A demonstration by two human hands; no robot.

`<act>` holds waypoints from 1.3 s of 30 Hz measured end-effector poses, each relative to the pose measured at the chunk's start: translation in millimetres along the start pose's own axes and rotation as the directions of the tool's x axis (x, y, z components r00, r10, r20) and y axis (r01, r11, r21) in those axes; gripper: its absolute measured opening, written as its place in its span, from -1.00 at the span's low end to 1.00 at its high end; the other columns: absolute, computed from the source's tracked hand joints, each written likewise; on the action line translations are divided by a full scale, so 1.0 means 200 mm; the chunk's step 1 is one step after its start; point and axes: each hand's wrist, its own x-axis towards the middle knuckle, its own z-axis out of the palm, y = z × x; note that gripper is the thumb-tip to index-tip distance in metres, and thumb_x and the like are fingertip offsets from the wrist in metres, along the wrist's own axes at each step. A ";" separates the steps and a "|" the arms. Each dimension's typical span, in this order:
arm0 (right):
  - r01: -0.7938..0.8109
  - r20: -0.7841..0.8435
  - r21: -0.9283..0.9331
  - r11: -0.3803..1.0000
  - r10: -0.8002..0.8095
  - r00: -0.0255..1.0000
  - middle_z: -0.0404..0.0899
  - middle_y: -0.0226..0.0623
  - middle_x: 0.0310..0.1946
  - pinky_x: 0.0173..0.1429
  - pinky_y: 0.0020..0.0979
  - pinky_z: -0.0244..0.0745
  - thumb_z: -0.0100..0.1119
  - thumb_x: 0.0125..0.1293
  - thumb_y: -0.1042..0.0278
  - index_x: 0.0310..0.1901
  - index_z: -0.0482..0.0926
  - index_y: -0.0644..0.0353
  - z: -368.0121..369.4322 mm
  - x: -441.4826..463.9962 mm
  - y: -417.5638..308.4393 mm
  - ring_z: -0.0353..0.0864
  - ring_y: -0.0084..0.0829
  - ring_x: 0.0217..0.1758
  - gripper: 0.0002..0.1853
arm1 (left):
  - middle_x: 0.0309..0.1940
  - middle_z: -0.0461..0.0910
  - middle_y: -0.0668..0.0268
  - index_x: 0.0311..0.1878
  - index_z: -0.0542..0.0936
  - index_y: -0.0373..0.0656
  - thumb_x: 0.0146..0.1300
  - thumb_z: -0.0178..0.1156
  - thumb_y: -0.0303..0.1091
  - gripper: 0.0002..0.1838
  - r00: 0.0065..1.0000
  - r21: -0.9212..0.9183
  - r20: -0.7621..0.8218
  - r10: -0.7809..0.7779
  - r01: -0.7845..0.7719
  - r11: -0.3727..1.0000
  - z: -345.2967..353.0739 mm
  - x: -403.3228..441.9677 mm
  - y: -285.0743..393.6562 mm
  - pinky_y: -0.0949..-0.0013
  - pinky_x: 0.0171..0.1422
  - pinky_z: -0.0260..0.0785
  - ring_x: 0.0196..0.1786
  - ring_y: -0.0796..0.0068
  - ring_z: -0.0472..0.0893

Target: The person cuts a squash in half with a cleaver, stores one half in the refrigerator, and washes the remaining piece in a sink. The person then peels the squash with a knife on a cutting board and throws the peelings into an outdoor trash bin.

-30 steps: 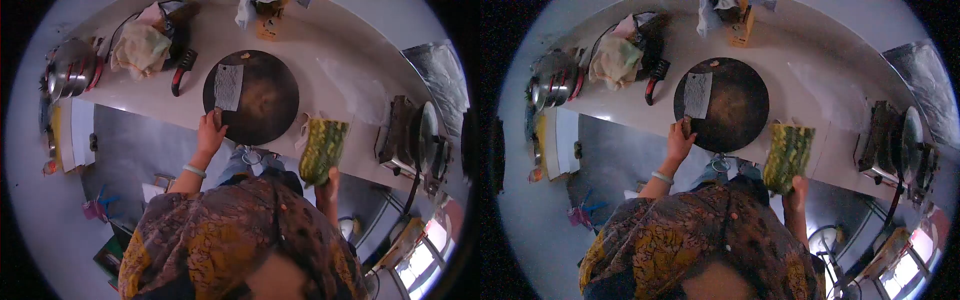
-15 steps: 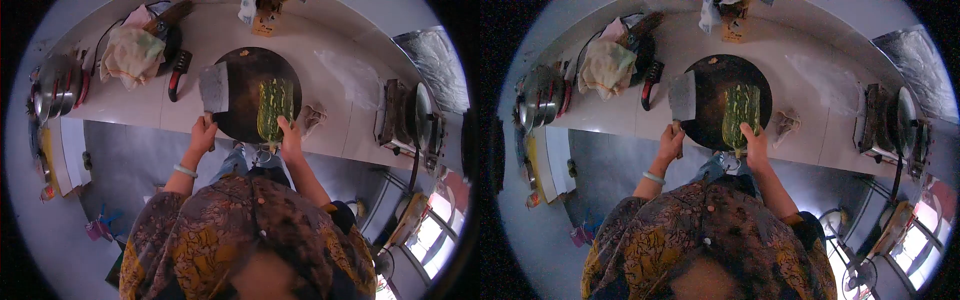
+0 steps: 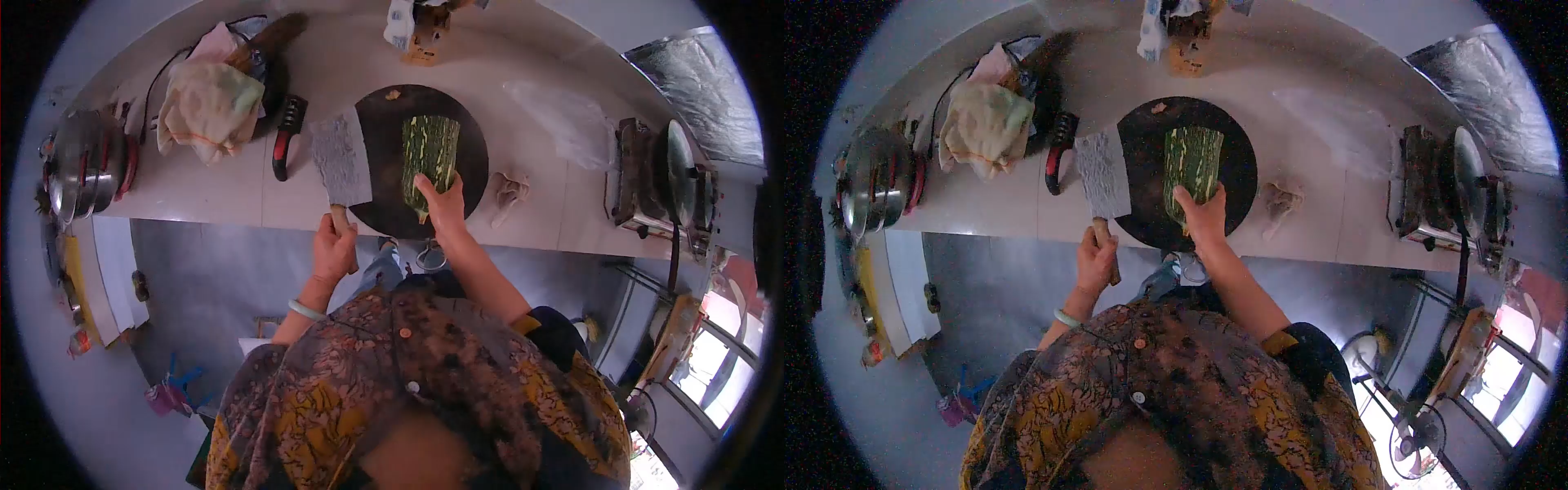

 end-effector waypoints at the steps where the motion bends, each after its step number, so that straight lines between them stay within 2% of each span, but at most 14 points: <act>1: 0.017 0.006 -0.034 0.999 -0.017 1.000 0.46 -0.02 0.14 0.26 -0.26 0.39 0.50 0.08 0.09 0.36 0.16 0.43 -0.03 0.03 0.07 0.51 -0.21 0.15 -0.04 | -0.44 0.48 0.28 -0.24 0.42 -0.29 0.22 0.24 -0.31 -0.74 1.000 -0.024 0.005 0.015 -0.015 1.000 0.02 0.00 0.02 0.32 -0.26 0.35 -0.35 0.53 0.42; 8: 0.406 0.098 -0.244 0.881 -0.394 0.914 0.36 -0.02 0.29 0.30 -0.25 0.35 0.24 0.35 0.20 0.42 0.21 0.32 -0.29 -0.05 0.20 0.47 -0.16 0.23 -0.30 | -0.32 0.45 0.41 -0.09 0.46 -0.24 0.29 0.22 -0.33 -0.76 0.982 -0.242 0.155 0.109 -0.070 0.968 0.26 0.04 0.23 0.42 -0.20 0.33 -0.27 0.63 0.39; 10: 0.342 0.155 -0.223 0.913 -0.313 0.937 0.37 -0.06 0.30 0.27 -0.28 0.37 0.19 0.39 0.25 0.41 0.23 0.29 -0.35 -0.17 0.09 0.49 -0.25 0.20 -0.36 | -0.30 0.50 0.37 -0.02 0.48 -0.27 0.28 0.22 -0.30 -0.70 0.957 -0.373 0.285 0.054 0.059 0.926 0.34 0.00 0.32 0.40 -0.17 0.38 -0.25 0.63 0.44; 17: 0.055 0.308 0.140 0.989 -0.096 0.947 0.50 -0.15 0.20 0.17 -0.32 0.47 0.09 0.44 0.15 0.40 0.28 0.26 -0.54 -0.12 0.10 0.55 -0.38 0.10 -0.41 | -0.29 0.47 0.44 -0.03 0.47 -0.18 0.28 0.13 -0.31 -0.76 0.821 -0.309 0.556 0.130 0.059 0.949 0.59 -0.02 0.33 0.48 -0.14 0.34 -0.24 0.65 0.43; 20: -0.212 0.547 0.529 0.822 -0.140 0.825 0.53 -0.12 0.16 0.15 -0.28 0.52 0.02 0.44 -0.03 0.39 0.29 0.27 -0.62 -0.23 -0.11 0.57 -0.31 0.11 -0.35 | -0.42 0.45 0.36 -0.10 0.46 -0.17 0.29 0.06 -0.25 -0.78 0.737 -0.352 0.673 0.062 0.245 0.903 0.74 -0.06 0.45 0.43 -0.32 0.37 -0.38 0.55 0.48; 22: -0.216 0.598 0.547 0.809 -0.197 0.777 0.54 -0.08 0.14 0.15 -0.25 0.53 -0.01 0.43 -0.11 0.35 0.33 0.28 -0.64 -0.23 -0.28 0.59 -0.29 0.11 -0.34 | -0.47 0.44 0.31 -0.10 0.45 -0.17 0.35 0.03 -0.08 -0.68 0.605 -0.325 0.791 0.084 0.299 0.897 0.81 -0.05 0.54 0.38 -0.48 0.35 -0.47 0.47 0.50; 25: -0.175 0.608 0.521 0.836 -0.219 0.764 0.55 -0.01 0.13 0.14 -0.21 0.54 -0.02 0.42 -0.14 0.27 0.38 0.27 -0.67 -0.20 -0.38 0.60 -0.26 0.10 -0.36 | -0.49 0.43 0.31 -0.12 0.46 -0.16 0.36 0.03 0.00 -0.63 0.551 -0.301 0.832 0.074 0.334 0.893 0.90 -0.10 0.59 0.37 -0.51 0.33 -0.48 0.45 0.50; 26: -0.153 0.603 0.501 0.852 -0.216 0.768 0.55 0.01 0.13 0.14 -0.19 0.54 -0.01 0.42 -0.14 0.25 0.40 0.26 -0.68 -0.18 -0.40 0.60 -0.25 0.11 -0.38 | -0.45 0.48 0.30 -0.13 0.49 -0.18 0.40 -0.04 0.06 -0.56 0.480 -0.301 0.876 0.041 0.479 0.825 0.90 -0.09 0.63 0.38 -0.44 0.37 -0.44 0.45 0.53; 29: -0.199 0.473 0.603 0.773 -0.145 0.869 0.61 -0.06 -0.07 0.02 -0.17 0.57 0.00 0.42 -0.06 0.06 0.47 0.24 -0.73 -0.09 -0.44 0.63 -0.26 -0.07 -0.52 | -0.42 0.53 0.28 -0.14 0.52 -0.26 0.43 -0.04 -0.02 -0.58 0.612 -0.099 0.783 0.112 -0.056 0.994 0.88 -0.01 0.67 0.34 -0.21 0.42 -0.32 0.43 0.58; 30: -0.170 0.416 0.610 0.774 -0.131 0.900 0.59 -0.11 -0.15 -0.03 -0.17 0.57 0.02 0.42 -0.01 0.01 0.47 0.23 -0.80 -0.02 -0.41 0.61 -0.28 -0.15 -0.58 | -0.34 0.60 0.25 -0.10 0.54 -0.25 0.35 0.14 -0.01 -0.58 0.729 -0.153 0.682 0.051 0.074 0.985 0.89 -0.02 0.58 0.31 -0.14 0.44 -0.25 0.36 0.61; 31: -0.141 0.358 0.614 0.777 -0.115 0.927 0.58 -0.16 -0.23 -0.08 -0.18 0.57 0.03 0.42 0.04 -0.05 0.47 0.22 -0.92 0.09 -0.35 0.59 -0.29 -0.23 -0.63 | -0.16 0.58 0.14 0.02 0.51 -0.26 0.26 0.25 -0.04 -0.52 0.888 -0.047 0.433 0.156 -0.151 0.987 0.85 -0.03 0.53 0.28 -0.02 0.43 -0.11 0.26 0.60; 33: -0.078 0.247 0.552 0.830 -0.073 0.966 0.53 -0.25 -0.35 -0.16 -0.20 0.54 0.05 0.42 0.14 -0.16 0.44 0.19 -1.03 0.15 -0.34 0.53 -0.36 -0.35 -0.74 | 0.12 0.47 -0.04 0.22 0.39 -0.30 0.11 0.42 -0.08 -0.29 0.922 0.280 0.073 0.380 -0.385 0.880 0.78 0.00 0.46 0.22 0.20 0.37 0.14 0.08 0.51; 35: -0.035 0.165 0.387 0.922 -0.032 0.986 0.48 -0.32 -0.42 -0.20 -0.24 0.49 0.07 0.42 0.23 -0.27 0.39 0.15 -1.10 0.13 -0.41 0.45 -0.45 -0.44 -0.80 | 0.33 0.27 -0.18 0.38 0.22 -0.35 -0.01 0.51 -0.10 -0.03 0.831 0.579 -0.096 0.547 -0.401 0.710 0.77 0.05 0.40 0.16 0.37 0.27 0.34 -0.09 0.36; 39: 0.049 0.175 0.134 0.990 -0.072 0.982 0.46 -0.34 -0.51 -0.34 -0.35 0.47 0.07 0.40 0.33 -0.26 0.40 0.18 -1.17 0.12 -0.27 0.45 -0.48 -0.52 -0.86 | 0.42 0.06 -0.27 0.47 -0.04 -0.44 -0.12 0.57 -0.02 0.27 0.943 0.504 -0.078 0.325 -0.244 0.828 0.85 0.13 0.31 0.09 0.51 0.10 0.46 -0.24 0.15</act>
